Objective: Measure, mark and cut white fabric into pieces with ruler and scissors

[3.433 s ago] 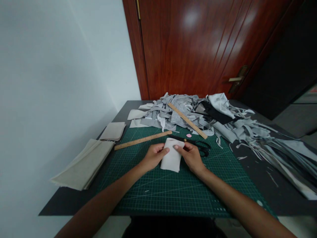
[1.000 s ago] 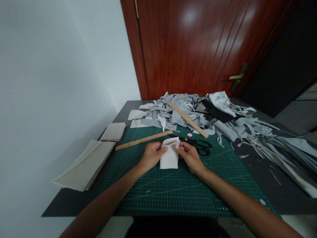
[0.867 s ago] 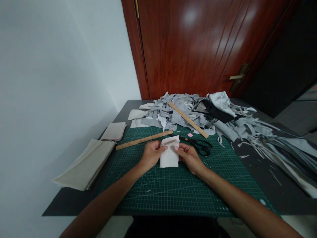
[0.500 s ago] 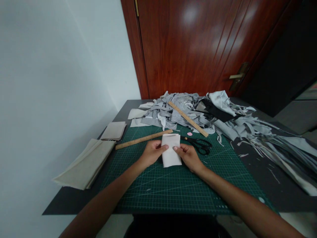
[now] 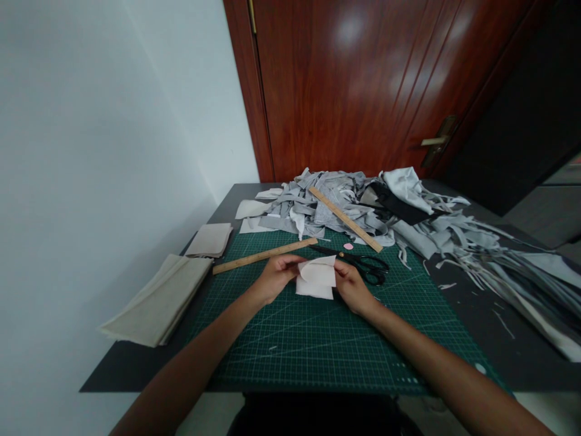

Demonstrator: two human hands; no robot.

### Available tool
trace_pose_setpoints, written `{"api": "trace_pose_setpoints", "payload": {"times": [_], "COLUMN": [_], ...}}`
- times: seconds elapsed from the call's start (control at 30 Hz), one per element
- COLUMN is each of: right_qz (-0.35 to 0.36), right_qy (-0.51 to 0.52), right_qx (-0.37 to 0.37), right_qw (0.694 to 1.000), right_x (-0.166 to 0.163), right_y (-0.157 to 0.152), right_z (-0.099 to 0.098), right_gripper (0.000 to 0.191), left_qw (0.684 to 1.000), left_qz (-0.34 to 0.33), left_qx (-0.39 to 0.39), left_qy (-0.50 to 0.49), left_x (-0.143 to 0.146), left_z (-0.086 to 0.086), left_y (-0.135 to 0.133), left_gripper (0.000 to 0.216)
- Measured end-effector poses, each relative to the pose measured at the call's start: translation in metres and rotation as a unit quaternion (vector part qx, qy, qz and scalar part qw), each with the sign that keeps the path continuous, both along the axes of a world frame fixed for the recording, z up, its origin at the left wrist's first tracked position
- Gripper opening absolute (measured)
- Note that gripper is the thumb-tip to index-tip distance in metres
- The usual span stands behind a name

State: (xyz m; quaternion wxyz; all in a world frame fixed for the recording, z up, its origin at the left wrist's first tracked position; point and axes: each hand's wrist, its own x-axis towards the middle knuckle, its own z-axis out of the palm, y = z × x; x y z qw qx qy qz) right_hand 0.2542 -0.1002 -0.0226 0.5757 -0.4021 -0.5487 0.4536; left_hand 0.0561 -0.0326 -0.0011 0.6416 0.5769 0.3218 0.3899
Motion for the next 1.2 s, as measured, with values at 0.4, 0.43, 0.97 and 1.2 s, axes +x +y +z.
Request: {"api": "trace_pose_setpoints", "payload": {"times": [0.4,0.43,0.97,1.2], "right_qz": [-0.029,-0.033,-0.058,-0.070], "right_qy": [-0.117,-0.124,-0.216,-0.197], "right_qx": [0.083,0.086,0.178,0.140], "right_qw": [0.989,0.988,0.958,0.968], "right_x": [0.010,0.010,0.010,0.009], "right_y": [0.001,0.001,-0.002,0.001], "right_z": [-0.008,-0.008,-0.014,-0.015], "right_gripper": [0.029,0.029,0.039,0.037], "left_qw": [0.989,0.986,0.993,0.998], "left_qz": [0.046,0.049,-0.028,0.004], "left_qx": [-0.108,-0.124,-0.102,-0.053], "left_qy": [-0.093,-0.098,0.050,0.025], "left_x": [0.005,0.006,0.003,0.005], "left_z": [-0.002,-0.002,-0.012,-0.015], "left_y": [-0.004,-0.004,-0.006,-0.002], "left_gripper": [0.026,0.030,0.053,0.048]}}
